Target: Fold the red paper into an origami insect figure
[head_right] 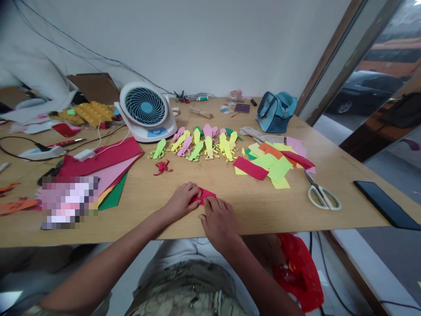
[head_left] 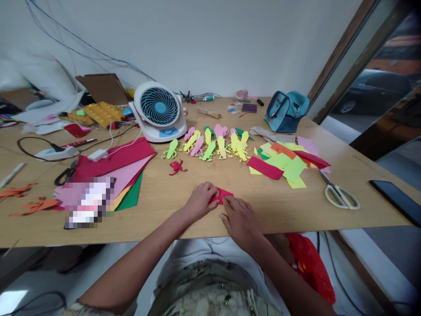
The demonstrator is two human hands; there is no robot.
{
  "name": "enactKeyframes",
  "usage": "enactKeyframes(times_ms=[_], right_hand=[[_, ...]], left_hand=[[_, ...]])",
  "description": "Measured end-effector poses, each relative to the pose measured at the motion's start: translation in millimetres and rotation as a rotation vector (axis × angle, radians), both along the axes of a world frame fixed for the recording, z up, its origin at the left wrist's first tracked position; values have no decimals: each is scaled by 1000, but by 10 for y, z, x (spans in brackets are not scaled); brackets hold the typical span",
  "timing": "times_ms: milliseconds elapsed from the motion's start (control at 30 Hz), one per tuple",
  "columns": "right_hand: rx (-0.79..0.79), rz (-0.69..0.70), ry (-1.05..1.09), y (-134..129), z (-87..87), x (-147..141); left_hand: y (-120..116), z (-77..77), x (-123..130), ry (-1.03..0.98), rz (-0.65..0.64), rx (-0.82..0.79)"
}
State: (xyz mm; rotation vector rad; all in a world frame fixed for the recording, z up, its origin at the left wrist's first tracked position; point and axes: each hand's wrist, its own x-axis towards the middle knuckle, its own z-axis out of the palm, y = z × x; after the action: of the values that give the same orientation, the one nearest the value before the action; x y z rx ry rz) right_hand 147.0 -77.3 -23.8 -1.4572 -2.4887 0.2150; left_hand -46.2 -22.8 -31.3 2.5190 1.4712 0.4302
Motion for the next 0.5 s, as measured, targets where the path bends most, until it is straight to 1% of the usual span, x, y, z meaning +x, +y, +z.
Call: enactKeyframes(times_ms=[100, 200, 333, 500], right_hand=[[8, 22, 2, -16, -8, 47], [29, 71, 21, -70, -49, 163], [68, 101, 23, -144, -90, 308], [65, 98, 10, -143, -57, 331]], left_hand=[[-2, 8, 1, 11, -1, -6], [-6, 16, 2, 14, -16, 5], [-2, 6, 1, -11, -29, -1], [8, 2, -35, -44, -50, -9]])
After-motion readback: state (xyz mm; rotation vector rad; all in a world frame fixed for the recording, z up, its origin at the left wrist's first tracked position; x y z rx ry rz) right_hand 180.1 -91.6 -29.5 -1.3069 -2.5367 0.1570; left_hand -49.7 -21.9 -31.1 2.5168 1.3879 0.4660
